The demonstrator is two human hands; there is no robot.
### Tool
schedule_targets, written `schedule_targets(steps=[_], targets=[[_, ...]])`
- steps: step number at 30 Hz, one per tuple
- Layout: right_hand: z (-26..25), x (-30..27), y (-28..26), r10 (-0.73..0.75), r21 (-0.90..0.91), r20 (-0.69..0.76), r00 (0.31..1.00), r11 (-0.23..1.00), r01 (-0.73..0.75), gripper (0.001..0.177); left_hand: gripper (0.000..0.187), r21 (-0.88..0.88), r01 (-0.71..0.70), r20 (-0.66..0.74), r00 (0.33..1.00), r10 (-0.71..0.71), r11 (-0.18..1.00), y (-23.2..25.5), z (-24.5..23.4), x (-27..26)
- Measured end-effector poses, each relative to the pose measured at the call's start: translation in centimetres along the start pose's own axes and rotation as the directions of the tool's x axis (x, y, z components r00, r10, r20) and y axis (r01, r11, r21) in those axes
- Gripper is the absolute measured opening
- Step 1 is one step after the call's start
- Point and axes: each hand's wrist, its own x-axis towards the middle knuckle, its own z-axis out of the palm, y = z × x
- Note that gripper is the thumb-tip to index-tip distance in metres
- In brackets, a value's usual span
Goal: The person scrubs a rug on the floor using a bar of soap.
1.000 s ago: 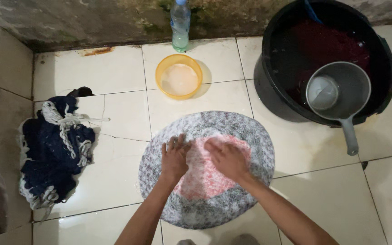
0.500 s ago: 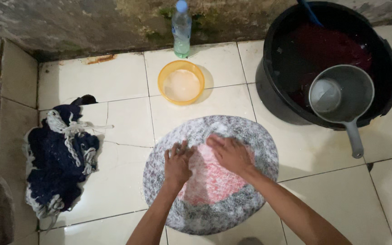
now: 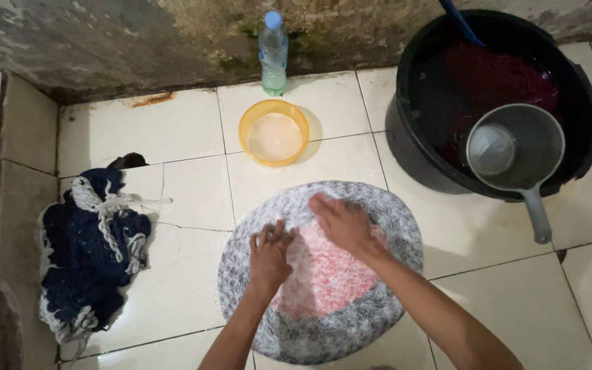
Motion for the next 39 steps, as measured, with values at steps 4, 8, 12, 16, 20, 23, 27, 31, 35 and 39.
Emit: schedule_targets(steps=[4,8,12,16,20,23,27,31,35,39], targets=[[1.6,2.6,0.8,-0.01,-0.077,-0.39,0.921,0.997,-0.022,0.034,0.085,-0.015,-0.027,-0.032,0.999,0.027,1.0,-0.3,0.3,0.2],[4.7,2.2,0.5,-0.06,-0.061,-0.24,0.969,0.997,0.047,0.049,0.084,0.008,-0.004,-0.004,1.0,0.004,1.0,-0.2,0.5,0.5],[4.5,-2.6,1.7,-0.342,-0.129,-0.058,0.938,0.934,0.333,0.053,0.082,-0.006,-0.029,-0.092,0.995,0.029,1.0,-0.6,1.3,0.2],[1.0,-5.8,3.0,-0.45,-0.153,-0.042,0.892,0.885,0.44,0.054,0.08,0.005,0.003,-0.034,0.999,-0.003,1.0,-0.8,3.0,0.1],[-0.9,-5.7,2.1,-0.142,-0.223,0.11,0.984,0.961,0.164,0.043,0.063,0.003,-0.011,-0.179,0.984,0.012,1.0,-1.3,6.0,-1.5],[1.0,-6.3,0.2,0.016,-0.072,0.05,0.999,0.997,-0.013,0.042,0.051,0.016,-0.043,-0.274,0.961,0.046,0.999,-1.3,7.0,-3.5],[6.1,-12.0,-1.5,-0.374,-0.176,-0.244,0.895,0.924,0.339,0.045,0.067,-0.031,-0.038,-0.173,0.984,0.032,0.999,-0.2,5.2,-6.7],[5.8,-13.7,1.0,-0.321,-0.011,0.021,0.947,0.947,0.321,0.04,0.077,-0.031,-0.003,-0.066,0.998,0.001,1.0,0.9,2.8,-7.7],[3.4,-11.8,1.1,-0.159,-0.289,-0.213,0.964,0.953,0.093,0.046,0.078,-0.045,0.014,-0.102,0.995,-0.018,0.999,1.1,3.6,-8.5],[1.8,-11.7,-2.2,0.183,0.08,0.184,0.966,0.976,-0.2,0.036,0.078,-0.03,0.019,-0.151,0.988,-0.024,0.999,1.4,5.0,-8.7]])
